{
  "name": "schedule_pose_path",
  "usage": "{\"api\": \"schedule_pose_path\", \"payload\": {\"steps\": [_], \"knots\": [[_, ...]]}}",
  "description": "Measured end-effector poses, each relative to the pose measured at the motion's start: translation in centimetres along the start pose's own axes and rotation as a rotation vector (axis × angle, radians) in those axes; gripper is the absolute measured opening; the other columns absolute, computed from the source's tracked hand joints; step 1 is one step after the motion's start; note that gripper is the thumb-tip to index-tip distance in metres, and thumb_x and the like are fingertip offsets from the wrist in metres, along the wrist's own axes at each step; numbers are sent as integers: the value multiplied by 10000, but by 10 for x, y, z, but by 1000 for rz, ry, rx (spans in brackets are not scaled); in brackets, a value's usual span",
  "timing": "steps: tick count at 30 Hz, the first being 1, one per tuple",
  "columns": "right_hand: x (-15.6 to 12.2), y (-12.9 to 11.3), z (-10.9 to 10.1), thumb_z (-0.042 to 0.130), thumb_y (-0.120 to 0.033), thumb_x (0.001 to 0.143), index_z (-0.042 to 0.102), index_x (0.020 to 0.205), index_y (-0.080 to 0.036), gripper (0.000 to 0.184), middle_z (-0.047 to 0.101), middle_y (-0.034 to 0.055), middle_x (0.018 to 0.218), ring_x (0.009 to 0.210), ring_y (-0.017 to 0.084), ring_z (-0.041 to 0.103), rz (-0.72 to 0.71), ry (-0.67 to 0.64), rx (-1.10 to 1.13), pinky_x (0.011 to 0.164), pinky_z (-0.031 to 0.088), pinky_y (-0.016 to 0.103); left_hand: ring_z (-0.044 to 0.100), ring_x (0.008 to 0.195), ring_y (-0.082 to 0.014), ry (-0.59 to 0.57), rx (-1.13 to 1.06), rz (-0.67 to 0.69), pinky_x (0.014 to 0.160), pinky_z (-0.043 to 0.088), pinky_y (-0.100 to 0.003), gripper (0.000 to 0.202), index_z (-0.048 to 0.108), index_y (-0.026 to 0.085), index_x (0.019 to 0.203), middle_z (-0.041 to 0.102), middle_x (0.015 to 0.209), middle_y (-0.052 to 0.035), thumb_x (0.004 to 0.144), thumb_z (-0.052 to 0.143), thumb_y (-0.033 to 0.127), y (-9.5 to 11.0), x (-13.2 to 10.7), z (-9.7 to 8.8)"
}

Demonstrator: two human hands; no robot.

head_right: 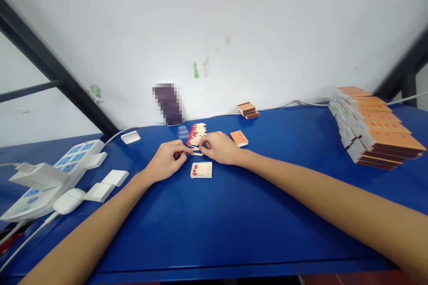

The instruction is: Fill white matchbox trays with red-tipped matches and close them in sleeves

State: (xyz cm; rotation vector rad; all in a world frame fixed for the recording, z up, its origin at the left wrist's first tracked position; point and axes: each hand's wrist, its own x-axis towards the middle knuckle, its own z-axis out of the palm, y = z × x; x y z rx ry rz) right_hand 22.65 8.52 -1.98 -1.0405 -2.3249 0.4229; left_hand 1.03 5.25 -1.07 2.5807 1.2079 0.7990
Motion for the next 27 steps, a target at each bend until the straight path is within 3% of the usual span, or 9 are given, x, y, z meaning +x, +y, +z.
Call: {"api": "schedule_pose_path", "payload": {"steps": [5, 12, 27], "knots": [[0, -1, -1, 613, -148, 794, 653, 745, -158, 65, 541, -26, 655, 589, 91, 453, -48, 29, -5, 582, 292, 220, 500, 617, -104, 2, 28, -51, 614, 394, -240, 284, 708, 184, 983, 563, 710, 15, 815, 500, 87, 3, 0, -1], [0, -1, -1, 621, -152, 785, 651, 741, -159, 54, 546, -21, 667, 602, 93, 463, -63, 36, -9, 592, 303, 221, 486, 624, -116, -23, 61, -78, 593, 374, -247, 119, 689, 194, 889, 551, 715, 10, 834, 595, 242, 4, 0, 0], [-2, 0, -1, 591, -185, 827, 672, 788, -175, 90, 588, -22, 685, 616, 97, 477, -78, -34, 16, 594, 283, 229, 493, 645, -121, -20, 51, -77, 598, 366, -247, 108, 670, 193, 836, 552, 729, 8, 859, 589, 261, 2, 1, 1]]}}
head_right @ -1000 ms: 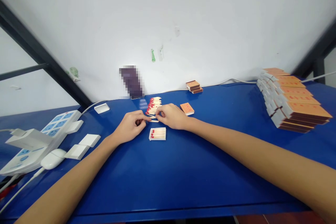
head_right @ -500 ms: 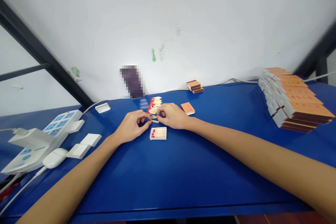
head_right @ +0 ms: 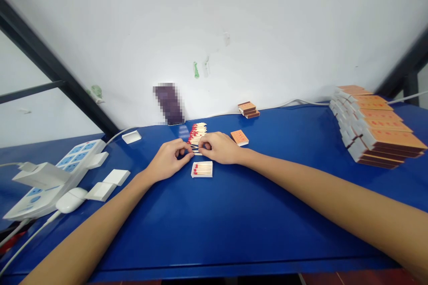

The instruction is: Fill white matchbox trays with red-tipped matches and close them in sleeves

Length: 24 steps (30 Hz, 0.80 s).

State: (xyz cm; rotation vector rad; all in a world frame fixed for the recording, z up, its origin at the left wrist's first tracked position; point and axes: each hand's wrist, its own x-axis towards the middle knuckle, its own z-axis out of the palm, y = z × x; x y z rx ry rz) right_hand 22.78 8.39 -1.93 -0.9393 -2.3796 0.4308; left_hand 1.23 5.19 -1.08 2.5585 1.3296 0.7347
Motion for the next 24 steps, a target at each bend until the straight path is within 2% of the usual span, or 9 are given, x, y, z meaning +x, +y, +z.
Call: {"api": "schedule_pose_path", "payload": {"steps": [17, 21, 24], "knots": [[-1, -3, -4, 563, -200, 858, 668, 821, -176, 113, 583, -28, 672, 610, 99, 478, 19, -25, 54, 592, 299, 225, 480, 615, -120, -1, 29, -6, 581, 350, -251, 101, 638, 189, 829, 531, 695, 19, 850, 590, 275, 4, -1, -1], [-2, -3, -3, 538, -183, 870, 689, 942, -187, 167, 596, -22, 702, 615, 103, 483, 4, 18, 60, 598, 310, 227, 481, 601, -126, 36, 49, -39, 577, 352, -256, 111, 640, 192, 847, 528, 671, 21, 851, 566, 274, 5, -1, -2], [-2, -2, -1, 522, -146, 865, 703, 1043, -210, 262, 657, 3, 796, 694, 127, 539, -32, 16, 21, 650, 343, 239, 492, 603, -136, 80, 73, -85, 587, 364, -262, 156, 657, 198, 930, 527, 652, 26, 823, 544, 210, 4, 0, -1]]}}
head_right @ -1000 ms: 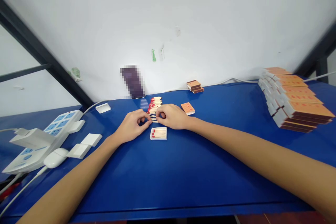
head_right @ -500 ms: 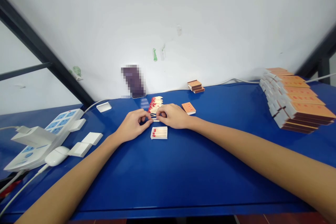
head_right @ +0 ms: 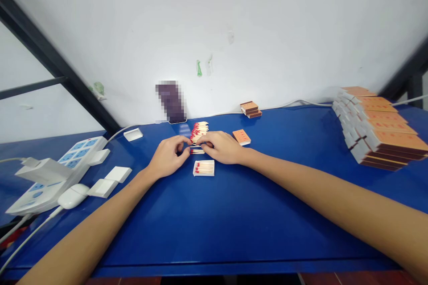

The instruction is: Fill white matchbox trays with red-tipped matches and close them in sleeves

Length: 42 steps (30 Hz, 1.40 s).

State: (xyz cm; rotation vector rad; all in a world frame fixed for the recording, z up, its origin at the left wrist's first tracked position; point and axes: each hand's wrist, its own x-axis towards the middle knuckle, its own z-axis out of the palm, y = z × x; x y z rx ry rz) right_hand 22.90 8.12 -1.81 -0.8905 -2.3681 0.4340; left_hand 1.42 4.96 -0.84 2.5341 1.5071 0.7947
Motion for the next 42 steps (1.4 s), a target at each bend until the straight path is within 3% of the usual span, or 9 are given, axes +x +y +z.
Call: {"api": "schedule_pose_path", "payload": {"steps": [6, 13, 28, 42], "knots": [[1, 0, 1, 503, -142, 870, 731, 1035, -203, 288, 687, 44, 890, 800, 162, 583, -22, -17, -88, 715, 379, 261, 545, 664, -153, -5, 58, -24, 633, 395, -280, 232, 716, 209, 903, 585, 720, -3, 828, 497, 189, -4, 1, 2], [1, 1, 2, 531, -116, 828, 722, 911, -172, 216, 614, 4, 722, 655, 122, 512, -5, 22, -56, 627, 339, 239, 562, 680, -157, -14, 69, -33, 649, 415, -279, 269, 749, 220, 894, 595, 739, -15, 839, 487, 188, -3, 2, 0], [3, 2, 2, 594, -199, 858, 720, 875, -173, 130, 575, -20, 665, 609, 98, 474, 46, -1, -22, 589, 293, 228, 556, 666, -145, -42, 42, -26, 645, 413, -271, 301, 758, 213, 922, 621, 749, -11, 841, 468, 195, -2, 0, -1], [2, 1, 0, 576, -184, 841, 667, 801, -168, 101, 553, -34, 649, 593, 89, 449, 56, -12, 5, 580, 275, 226, 575, 688, -160, -53, 50, -23, 636, 413, -271, 321, 724, 208, 1022, 662, 784, -12, 834, 464, 197, -1, 0, 1]]}}
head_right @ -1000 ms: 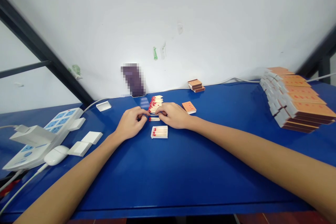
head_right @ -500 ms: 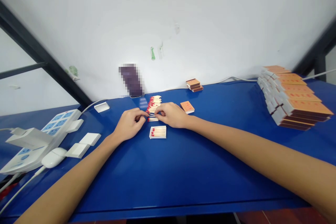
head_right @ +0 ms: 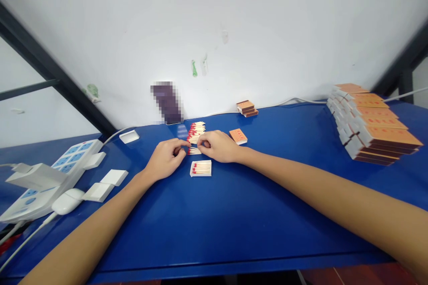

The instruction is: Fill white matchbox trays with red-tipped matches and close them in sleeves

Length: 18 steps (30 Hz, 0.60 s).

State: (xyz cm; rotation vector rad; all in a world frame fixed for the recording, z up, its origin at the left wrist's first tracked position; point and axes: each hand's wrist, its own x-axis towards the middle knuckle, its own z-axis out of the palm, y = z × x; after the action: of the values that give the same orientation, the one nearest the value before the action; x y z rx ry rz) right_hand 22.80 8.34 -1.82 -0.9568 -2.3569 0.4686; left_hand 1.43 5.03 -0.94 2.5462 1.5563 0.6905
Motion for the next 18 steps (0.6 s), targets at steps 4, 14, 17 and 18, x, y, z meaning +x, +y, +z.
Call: {"api": "schedule_pose_path", "payload": {"steps": [4, 14, 17, 18], "knots": [[0, -1, 0, 563, -169, 839, 654, 790, -168, 104, 537, -39, 630, 585, 90, 444, 4, 22, 2, 581, 278, 226, 580, 690, -161, -31, 2, 15, 639, 415, -272, 340, 721, 216, 1056, 671, 792, -12, 841, 458, 200, -1, 0, 0], [-1, 4, 4, 560, -150, 804, 717, 1000, -196, 256, 615, -4, 740, 655, 122, 515, 43, 92, -124, 637, 340, 240, 557, 625, -149, -24, -37, -13, 622, 396, -262, 355, 681, 214, 1110, 630, 676, 20, 843, 450, 181, 0, 0, -1], [-1, 5, 4, 553, -147, 800, 718, 990, -197, 256, 632, 1, 763, 665, 125, 529, 44, 89, -133, 643, 352, 242, 551, 610, -150, -4, -24, -53, 605, 378, -262, 390, 649, 218, 1175, 615, 649, 30, 839, 454, 185, 1, 0, -1], [-1, 5, 4, 551, -144, 796, 717, 989, -196, 260, 637, 2, 771, 667, 125, 532, 46, 88, -133, 644, 355, 242, 553, 611, -151, -1, -18, -60, 603, 373, -262, 386, 650, 218, 1170, 618, 652, 29, 838, 455, 187, 1, 0, -1]]}}
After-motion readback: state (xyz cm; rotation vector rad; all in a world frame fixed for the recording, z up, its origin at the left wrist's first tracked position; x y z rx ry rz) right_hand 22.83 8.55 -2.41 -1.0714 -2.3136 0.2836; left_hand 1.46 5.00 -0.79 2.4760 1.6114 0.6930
